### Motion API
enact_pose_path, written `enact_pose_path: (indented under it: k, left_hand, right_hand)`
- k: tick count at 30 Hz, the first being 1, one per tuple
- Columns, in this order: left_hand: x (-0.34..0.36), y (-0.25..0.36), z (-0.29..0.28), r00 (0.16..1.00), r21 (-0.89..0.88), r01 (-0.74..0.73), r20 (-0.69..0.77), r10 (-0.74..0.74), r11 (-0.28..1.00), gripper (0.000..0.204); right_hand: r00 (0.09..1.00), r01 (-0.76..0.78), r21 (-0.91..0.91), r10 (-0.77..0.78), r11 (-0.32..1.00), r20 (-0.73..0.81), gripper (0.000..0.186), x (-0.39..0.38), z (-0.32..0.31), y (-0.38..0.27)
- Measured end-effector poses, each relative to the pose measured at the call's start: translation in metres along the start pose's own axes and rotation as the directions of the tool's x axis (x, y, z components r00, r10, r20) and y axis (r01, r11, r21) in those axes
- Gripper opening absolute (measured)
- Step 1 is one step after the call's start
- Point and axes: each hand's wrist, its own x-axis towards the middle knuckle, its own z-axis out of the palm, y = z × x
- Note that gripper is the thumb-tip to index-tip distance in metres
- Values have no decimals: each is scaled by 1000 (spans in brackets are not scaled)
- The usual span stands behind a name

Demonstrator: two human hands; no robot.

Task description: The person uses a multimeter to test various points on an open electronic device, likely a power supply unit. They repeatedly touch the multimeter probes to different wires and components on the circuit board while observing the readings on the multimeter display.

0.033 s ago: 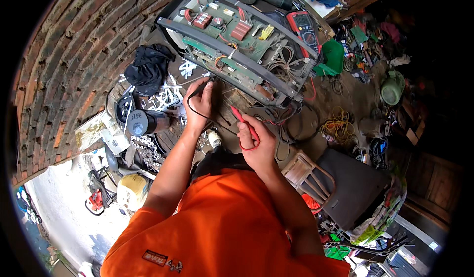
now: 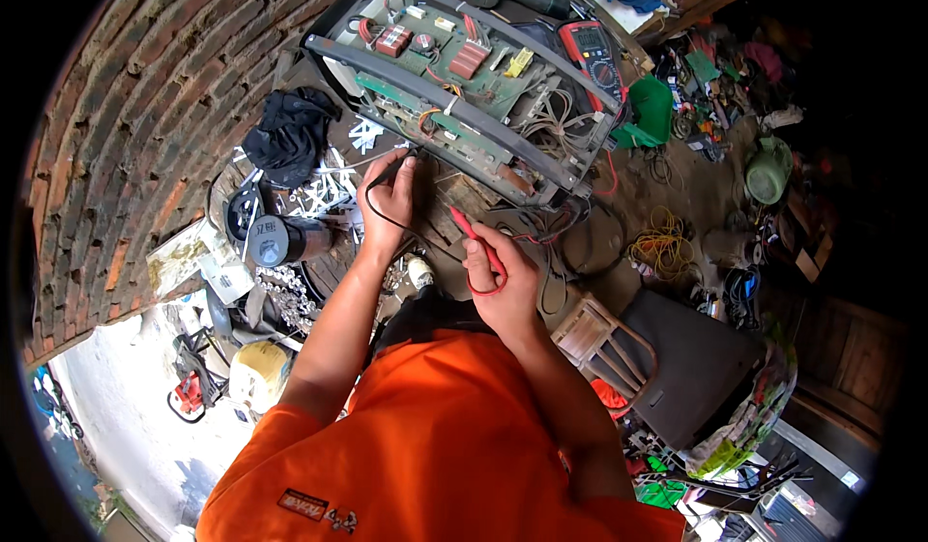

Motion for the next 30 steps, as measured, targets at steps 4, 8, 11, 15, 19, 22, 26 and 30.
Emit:
enact_pose_path:
  k: [4,8,11,15,19,22,26,30]
  left_hand:
    - [8,-3,2,998,48,-55,0,55,997,20]
    - [8,-6,4,1000,20,9,16,-9,1000,20]
    - [9,-7,3,997,75,-66,32,63,995,22]
    - [12,-2,3,995,147,-94,53,88,985,22]
    - [14,3,3,996,138,-53,77,42,989,21]
    - [16,9,2,995,138,-42,92,30,990,21]
    - [19,10,1,993,185,-65,112,45,981,22]
    - [22,9,0,983,287,-150,145,112,946,21]
  right_hand:
    - [995,97,-47,-97,994,13,21,1,-5,-1]
    - [995,95,-34,-95,995,-9,20,1,-7,-9]
    - [995,103,-53,-103,993,15,21,1,-9,-8]
    - [991,122,-105,-115,987,71,24,0,-12,-5]
    - [988,143,-112,-136,983,71,23,3,-13,-5]
    - [996,83,-52,-83,995,12,20,5,-11,-14]
    - [995,99,-49,-98,994,21,19,7,-12,-17]
    - [987,158,-64,-156,985,36,19,9,-12,-21]
